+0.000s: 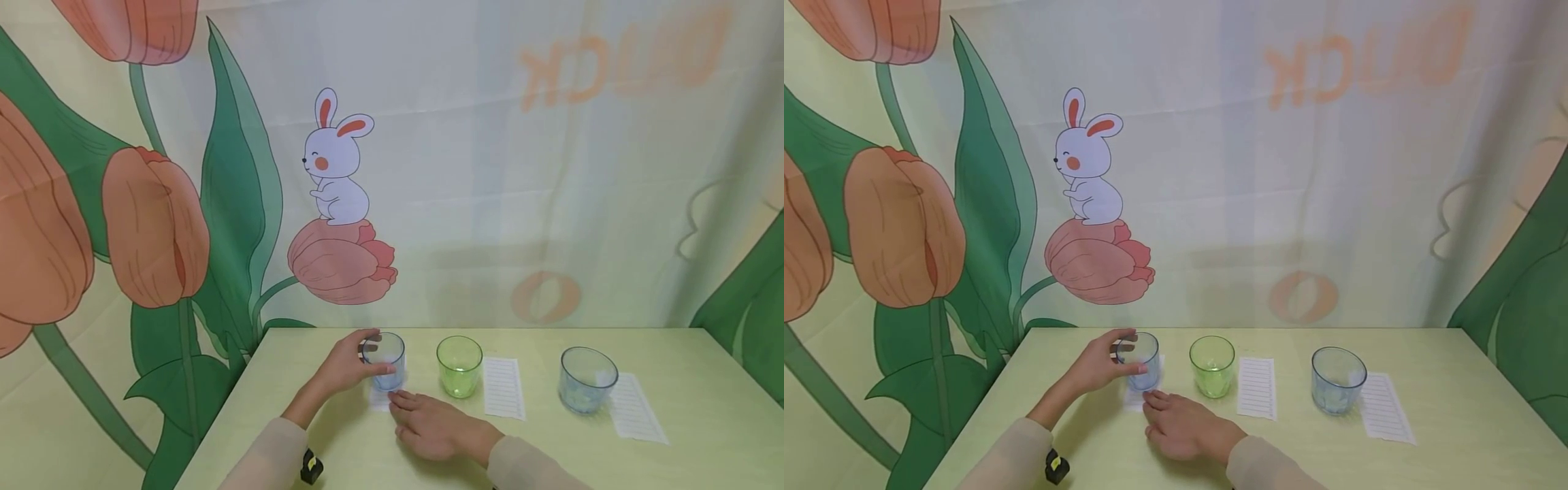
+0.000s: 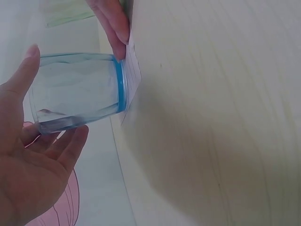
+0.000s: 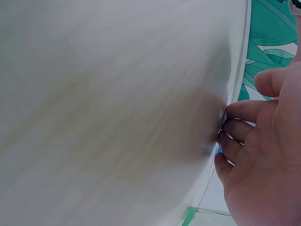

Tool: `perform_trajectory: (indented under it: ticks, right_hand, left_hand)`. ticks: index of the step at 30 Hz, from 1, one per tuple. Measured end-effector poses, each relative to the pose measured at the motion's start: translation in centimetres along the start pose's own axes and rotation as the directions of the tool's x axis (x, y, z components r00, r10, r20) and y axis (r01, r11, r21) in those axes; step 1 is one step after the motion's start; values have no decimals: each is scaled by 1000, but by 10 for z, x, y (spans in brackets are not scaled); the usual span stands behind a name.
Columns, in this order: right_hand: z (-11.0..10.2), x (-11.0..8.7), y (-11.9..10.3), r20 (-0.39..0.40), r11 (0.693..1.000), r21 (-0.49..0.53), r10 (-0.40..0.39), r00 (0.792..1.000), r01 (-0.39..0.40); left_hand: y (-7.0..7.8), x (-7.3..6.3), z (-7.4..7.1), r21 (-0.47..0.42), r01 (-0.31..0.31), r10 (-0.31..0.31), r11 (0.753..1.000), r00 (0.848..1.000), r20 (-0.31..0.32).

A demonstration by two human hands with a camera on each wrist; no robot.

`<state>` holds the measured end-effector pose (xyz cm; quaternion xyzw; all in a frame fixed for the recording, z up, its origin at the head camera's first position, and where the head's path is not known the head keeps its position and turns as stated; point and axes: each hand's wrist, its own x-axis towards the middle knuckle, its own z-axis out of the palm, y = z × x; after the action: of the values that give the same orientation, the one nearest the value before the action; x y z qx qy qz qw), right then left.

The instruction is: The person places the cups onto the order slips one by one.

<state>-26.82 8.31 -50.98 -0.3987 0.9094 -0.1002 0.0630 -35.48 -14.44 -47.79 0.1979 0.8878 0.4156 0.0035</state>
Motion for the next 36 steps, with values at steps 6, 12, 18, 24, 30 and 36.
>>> perform_trajectory:
  ticks: [6,12,18,24,30,36]
  right_hand:
    - [1,1,0,-7,1000,10,3,1000,-3]
    - [6,-1,1,-9,1000,21,4,1000,-4]
    - [4,-2,0,-9,1000,14,2,1000,-2]
    - [0,-3,-3,-18,1000,10,4,1000,-4]
    - [1,-2,-4,-26,1000,-4,22,999,-22]
    - [-6,-4,-7,-17,999,-9,32,999,-32]
  left_hand:
    - [0,-1,0,14,19,-19,1000,1000,20]
    - [-1,-1,3,10,26,-27,1000,998,49]
    - [0,-2,1,3,49,-49,999,997,55]
    - [1,-1,0,7,76,-76,997,995,58]
    - [0,-1,0,-12,67,-67,998,996,62]
    - [1,-1,0,-25,59,-58,998,997,59]
